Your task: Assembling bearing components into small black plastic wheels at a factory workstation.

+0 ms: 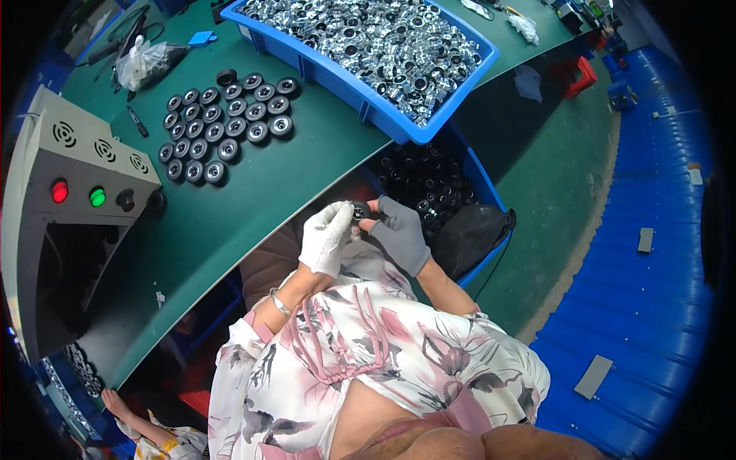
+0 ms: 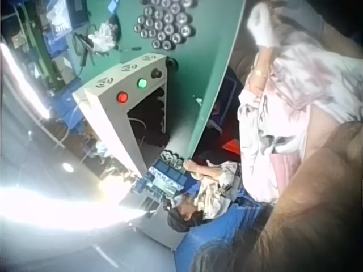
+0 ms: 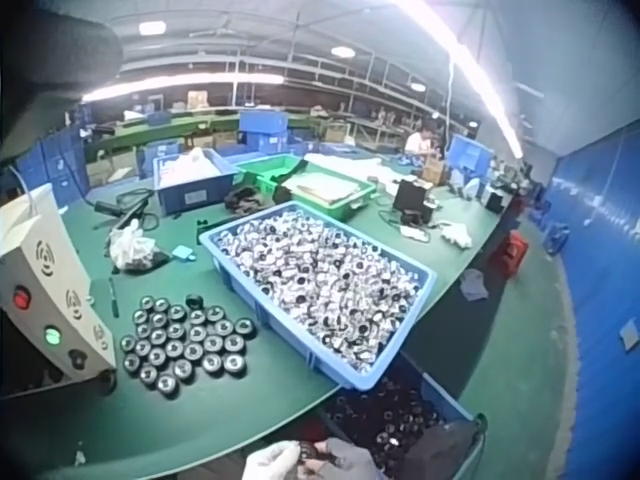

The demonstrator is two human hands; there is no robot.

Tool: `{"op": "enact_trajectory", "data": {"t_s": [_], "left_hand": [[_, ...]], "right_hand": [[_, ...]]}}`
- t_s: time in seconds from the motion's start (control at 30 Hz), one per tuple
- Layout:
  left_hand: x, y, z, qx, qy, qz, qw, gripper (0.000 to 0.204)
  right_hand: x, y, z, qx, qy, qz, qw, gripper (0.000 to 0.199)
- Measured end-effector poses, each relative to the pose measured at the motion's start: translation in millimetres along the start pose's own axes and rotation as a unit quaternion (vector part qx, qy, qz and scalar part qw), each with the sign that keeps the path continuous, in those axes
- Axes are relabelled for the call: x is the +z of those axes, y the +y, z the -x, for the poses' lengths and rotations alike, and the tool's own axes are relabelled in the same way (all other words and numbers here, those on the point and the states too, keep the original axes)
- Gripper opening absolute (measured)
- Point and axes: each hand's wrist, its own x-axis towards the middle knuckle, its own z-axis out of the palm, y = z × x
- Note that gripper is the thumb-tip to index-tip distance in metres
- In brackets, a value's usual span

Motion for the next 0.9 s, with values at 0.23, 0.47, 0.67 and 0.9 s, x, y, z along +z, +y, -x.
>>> {"op": "enact_trajectory", "data": {"t_s": [0.23, 0.47, 0.67, 0.9], "left_hand": [[1, -10, -2, 0.119, 0.022, -0.177, 0.977, 0.03], [2, -2, -1, 0.077, -0.006, -0.131, 0.988, 0.028], [-4, -6, -2, -0.03, -0.048, 0.081, 0.995, 0.03], [5, -12, -2, 0.037, 0.008, -0.121, 0.992, 0.029]], "right_hand": [[-17, -1, -2, -0.021, -0.03, 0.105, 0.994, 0.019], [-10, -5, 1, -0.014, -0.005, 0.023, 1.0, 0.019], [-4, -1, 5, 0.008, 0.008, -0.055, 0.998, 0.018], [-12, 6, 7, 0.013, 0.02, -0.03, 0.999, 0.015]]}}
